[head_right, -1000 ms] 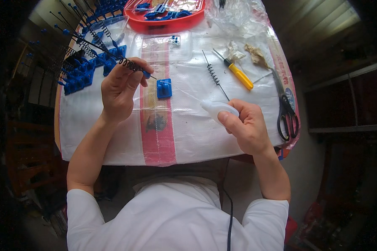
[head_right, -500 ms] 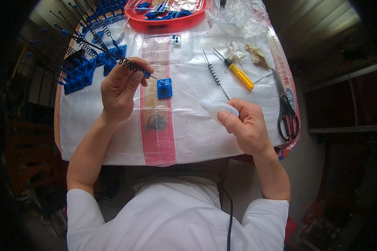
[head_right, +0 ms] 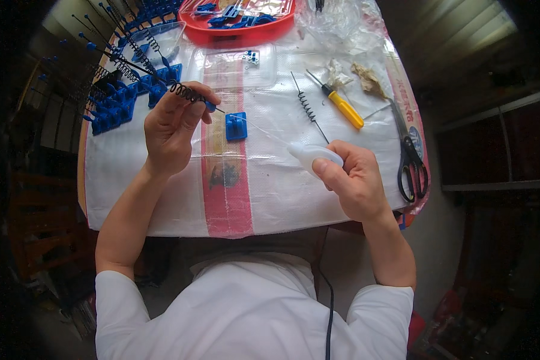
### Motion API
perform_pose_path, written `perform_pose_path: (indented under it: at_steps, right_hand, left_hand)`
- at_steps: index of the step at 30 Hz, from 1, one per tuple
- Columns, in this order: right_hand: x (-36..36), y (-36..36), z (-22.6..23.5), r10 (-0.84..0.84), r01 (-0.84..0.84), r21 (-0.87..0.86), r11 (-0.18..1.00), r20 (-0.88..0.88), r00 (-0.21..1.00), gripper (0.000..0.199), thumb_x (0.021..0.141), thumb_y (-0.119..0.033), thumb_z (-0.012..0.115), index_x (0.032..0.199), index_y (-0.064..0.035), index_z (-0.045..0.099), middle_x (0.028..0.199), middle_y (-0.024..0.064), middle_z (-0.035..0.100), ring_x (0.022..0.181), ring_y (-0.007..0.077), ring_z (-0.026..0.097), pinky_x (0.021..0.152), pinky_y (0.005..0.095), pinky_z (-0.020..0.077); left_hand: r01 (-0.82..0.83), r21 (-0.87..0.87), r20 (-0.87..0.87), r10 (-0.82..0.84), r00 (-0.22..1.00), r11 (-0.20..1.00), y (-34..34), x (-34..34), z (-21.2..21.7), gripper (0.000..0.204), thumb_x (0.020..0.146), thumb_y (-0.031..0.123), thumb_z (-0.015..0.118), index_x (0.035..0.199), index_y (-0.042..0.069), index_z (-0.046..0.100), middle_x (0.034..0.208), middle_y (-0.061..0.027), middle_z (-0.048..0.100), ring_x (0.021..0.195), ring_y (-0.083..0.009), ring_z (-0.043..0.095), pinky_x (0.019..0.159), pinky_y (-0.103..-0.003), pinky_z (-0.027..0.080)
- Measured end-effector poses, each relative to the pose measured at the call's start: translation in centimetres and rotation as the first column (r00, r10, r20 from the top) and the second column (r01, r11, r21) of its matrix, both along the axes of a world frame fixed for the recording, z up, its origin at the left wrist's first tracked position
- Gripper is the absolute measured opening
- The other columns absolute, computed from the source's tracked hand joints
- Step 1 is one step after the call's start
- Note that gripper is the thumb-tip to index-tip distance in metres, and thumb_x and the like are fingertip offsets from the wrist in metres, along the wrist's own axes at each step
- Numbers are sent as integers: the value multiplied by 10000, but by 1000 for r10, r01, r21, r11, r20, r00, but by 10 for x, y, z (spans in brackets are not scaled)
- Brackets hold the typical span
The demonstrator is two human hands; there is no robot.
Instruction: Manually assemble a spring and plastic parts into a mechanical component.
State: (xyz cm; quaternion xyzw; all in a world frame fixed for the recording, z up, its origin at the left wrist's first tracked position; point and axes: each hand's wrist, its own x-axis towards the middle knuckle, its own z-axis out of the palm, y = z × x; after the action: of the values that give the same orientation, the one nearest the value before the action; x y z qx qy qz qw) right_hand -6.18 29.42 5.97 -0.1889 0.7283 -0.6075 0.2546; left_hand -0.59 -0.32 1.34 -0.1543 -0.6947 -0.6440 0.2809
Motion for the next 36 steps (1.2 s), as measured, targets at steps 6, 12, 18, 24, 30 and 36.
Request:
perform_pose_path:
  at_steps: [6, 12, 18, 24, 30, 36]
  right_hand:
    - [-1, 1, 0, -1, 1, -6, 1000, 12, 1000, 208, 899, -203, 644, 818, -10, 638, 651, -41, 522, 590, 27, 431, 532, 215, 336]
    - [-2, 1, -1, 13, -13, -4, 1000, -13, 1000, 209, 901, -204, 643, 818, -12, 639, 648, -42, 521, 587, 28, 436, 531, 212, 339]
    - [-2, -1, -1, 6, -6, 0, 1000, -6, 1000, 214, 903, -205, 641, 818, -8, 638, 647, -42, 522, 585, 28, 437, 529, 212, 339]
    - [-3, -1, -1, 10, -10, 14, 1000, -9, 1000, 213, 901, -202, 639, 824, -4, 641, 651, -40, 527, 587, 29, 440, 527, 213, 337]
    - [-2, -2, -1, 6, -6, 3, 1000, -10, 1000, 206, 898, -196, 638, 832, -1, 646, 654, -39, 531, 590, 30, 444, 529, 211, 338]
    - [-2, -1, -1, 0, 1, 14, 1000, -10, 1000, 202, 898, -193, 638, 838, 0, 647, 659, -40, 532, 591, 30, 442, 530, 211, 339]
  left_hand:
    - [2, -31, 47, -1, 999, 1000, -4, 2, 1, 142, 1001, 45, 555, 1135, 37, 600, 1100, -128, 664, 946, -151, 623, 745, -269, 515]
    - [-22, -29, 58, 24, 998, 999, -4, 2, 2, 133, 1002, 58, 560, 1122, 20, 603, 1094, -125, 666, 920, -139, 617, 746, -266, 514]
    - [-21, -34, 61, 23, 998, 999, -4, 3, 3, 126, 1003, 58, 557, 1110, 10, 602, 1089, -125, 666, 913, -138, 615, 746, -264, 513]
    - [-12, 0, 15, 12, 1000, 1000, -1, 0, 1, 175, 998, 123, 595, 1156, 50, 619, 1010, -27, 671, 822, -59, 573, 705, -209, 473]
    - [-13, 3, 10, 13, 1000, 1000, 1, 0, 1, 163, 997, 118, 596, 1145, 58, 627, 1013, -28, 677, 833, -64, 588, 702, -210, 480]
    - [-20, 3, 19, 20, 1000, 1000, 1, 1, 1, 165, 998, 112, 591, 1151, 62, 627, 1013, -28, 682, 839, -65, 599, 702, -214, 488]
